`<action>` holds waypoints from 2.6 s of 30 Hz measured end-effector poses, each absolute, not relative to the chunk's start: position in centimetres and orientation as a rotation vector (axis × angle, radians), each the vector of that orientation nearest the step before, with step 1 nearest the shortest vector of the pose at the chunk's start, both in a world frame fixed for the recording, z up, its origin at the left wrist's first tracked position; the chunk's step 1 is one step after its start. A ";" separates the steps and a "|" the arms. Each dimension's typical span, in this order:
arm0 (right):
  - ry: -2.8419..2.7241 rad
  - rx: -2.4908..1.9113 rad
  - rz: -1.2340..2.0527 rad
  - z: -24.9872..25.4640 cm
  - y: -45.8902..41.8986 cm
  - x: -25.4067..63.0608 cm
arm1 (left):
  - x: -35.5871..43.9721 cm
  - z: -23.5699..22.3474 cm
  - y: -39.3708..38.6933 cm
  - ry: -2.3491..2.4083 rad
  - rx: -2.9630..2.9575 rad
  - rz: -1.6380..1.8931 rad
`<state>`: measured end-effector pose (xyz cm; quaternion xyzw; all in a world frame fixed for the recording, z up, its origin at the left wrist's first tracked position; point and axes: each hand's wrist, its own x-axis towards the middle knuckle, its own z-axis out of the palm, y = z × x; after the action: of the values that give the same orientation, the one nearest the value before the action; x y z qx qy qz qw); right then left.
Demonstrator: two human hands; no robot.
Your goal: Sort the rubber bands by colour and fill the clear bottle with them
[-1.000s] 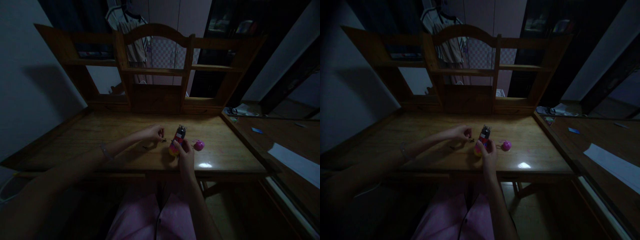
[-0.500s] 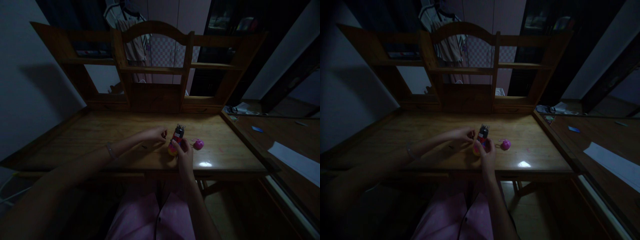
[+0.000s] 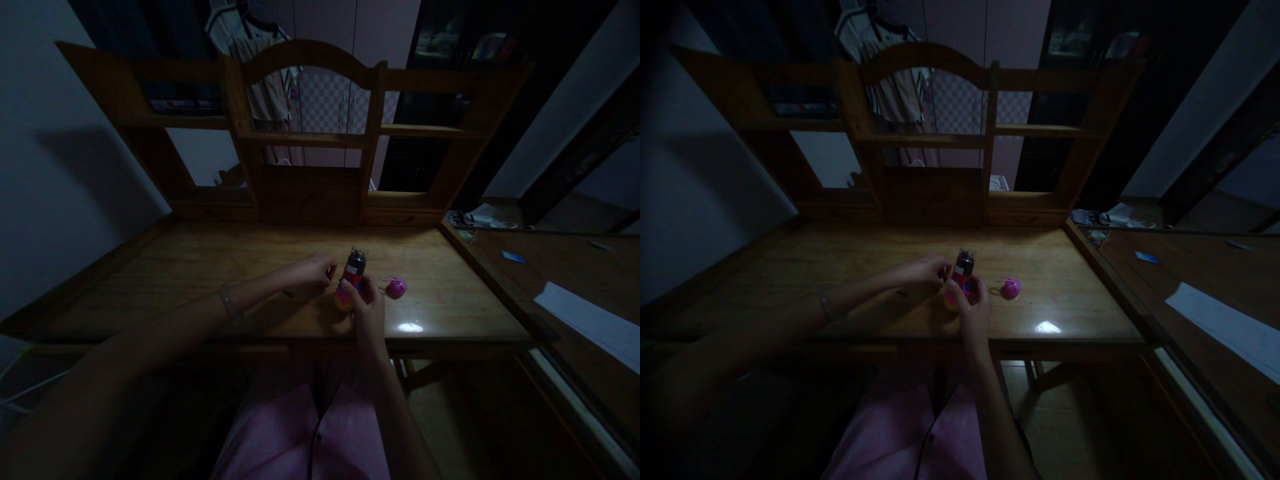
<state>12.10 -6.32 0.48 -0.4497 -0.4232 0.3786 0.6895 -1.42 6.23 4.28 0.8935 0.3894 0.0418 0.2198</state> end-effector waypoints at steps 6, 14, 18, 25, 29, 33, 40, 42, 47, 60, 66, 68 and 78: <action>-0.939 -1.006 0.859 0.6 -6.4 12.1 | -1.6 4.1 6.6 1.071 2.388 0.102; -0.997 -1.014 0.868 0.3 -6.5 12.1 | -3.1 6.4 8.9 0.887 2.178 0.156; -1.079 -1.069 0.846 0.2 -6.6 11.8 | -3.8 10.8 8.8 0.713 2.158 0.424; -1.157 -1.121 0.814 0.1 -6.7 11.6 | -3.4 15.2 6.6 0.607 2.398 0.393; -1.188 -1.129 0.793 0.0 -6.7 11.7 | -3.3 16.3 5.6 0.570 2.465 0.327; -1.198 -1.119 0.801 0.2 -6.7 11.7 | -3.2 17.0 5.2 0.562 2.526 0.223; -1.212 -1.126 0.788 0.4 -6.8 11.7 | -3.3 17.3 5.1 0.623 2.516 0.162; -1.225 -1.126 0.777 0.5 -6.8 11.7 | -3.5 17.4 5.1 0.620 2.496 0.165; -1.243 -1.139 0.755 0.7 -7.0 11.6 | -3.8 17.7 5.1 0.630 2.449 0.151; -1.288 -1.127 0.733 0.7 -7.1 11.5 | -3.9 17.5 5.5 0.752 2.489 0.288; -1.275 -1.105 0.755 0.5 -7.0 11.5 | -3.2 16.4 3.8 0.926 2.468 0.540; -1.270 -1.112 0.758 0.5 -7.0 11.5 | -3.2 16.3 3.3 0.960 2.466 0.604; -1.259 -1.130 0.762 0.7 -7.1 11.5 | -3.7 16.6 2.2 0.990 2.324 0.661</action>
<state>11.54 -7.11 0.69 -0.4875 -0.5431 0.3287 0.5995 -3.66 2.23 16.60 0.8588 0.3660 0.2444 0.2621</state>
